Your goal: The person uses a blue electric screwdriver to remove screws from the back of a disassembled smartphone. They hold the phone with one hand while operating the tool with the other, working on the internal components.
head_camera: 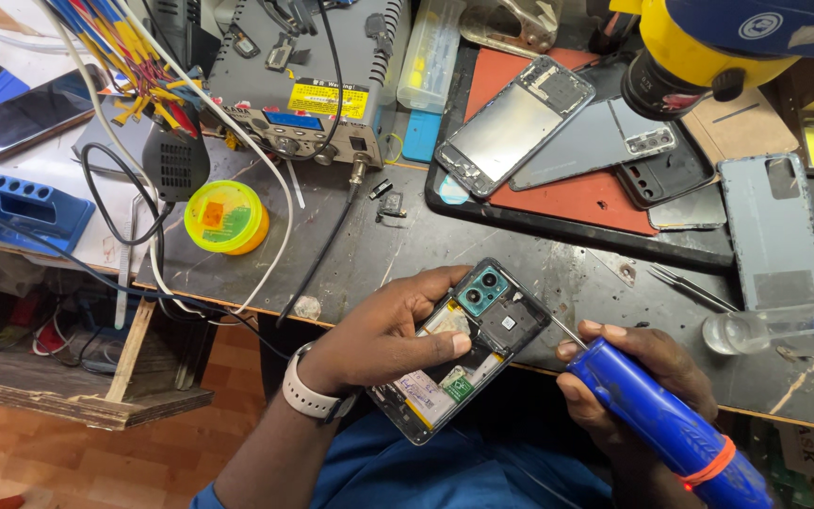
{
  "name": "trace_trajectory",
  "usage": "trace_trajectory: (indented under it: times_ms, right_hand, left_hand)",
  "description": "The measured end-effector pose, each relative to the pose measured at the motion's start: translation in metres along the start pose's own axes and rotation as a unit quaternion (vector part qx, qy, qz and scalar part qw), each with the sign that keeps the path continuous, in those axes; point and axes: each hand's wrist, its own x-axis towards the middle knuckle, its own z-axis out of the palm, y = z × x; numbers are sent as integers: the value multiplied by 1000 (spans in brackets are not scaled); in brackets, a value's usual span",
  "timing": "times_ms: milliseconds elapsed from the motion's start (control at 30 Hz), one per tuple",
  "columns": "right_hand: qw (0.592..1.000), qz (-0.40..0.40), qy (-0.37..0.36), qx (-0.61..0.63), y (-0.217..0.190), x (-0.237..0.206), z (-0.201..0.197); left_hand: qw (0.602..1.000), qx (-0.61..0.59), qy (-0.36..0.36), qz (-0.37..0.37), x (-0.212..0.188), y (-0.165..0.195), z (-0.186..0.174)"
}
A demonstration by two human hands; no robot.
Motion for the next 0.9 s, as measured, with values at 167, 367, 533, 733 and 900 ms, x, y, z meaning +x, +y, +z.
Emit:
trace_trajectory:
  times_ms: [167,367,533,733,900]
  right_hand:
    - [1000,22,8,7,-5,0,3]
    - [1000,-18,15,-10,-5,8,9]
    - [994,56,28,-92,-12,7,6]
    - [996,46,72,11,1,-6,1]
    - [996,-26,71,48,24,-4,-6]
  left_hand:
    - [1000,-4,-4,4,-1,1,-1]
    - [1000,-8,-4,9,0,-3,-2]
    - [999,21,-22,-19,-7,1,-1]
    - [1000,19,-15,-14,-9,-6,1]
    - [999,24,-21,17,-7,-9,1]
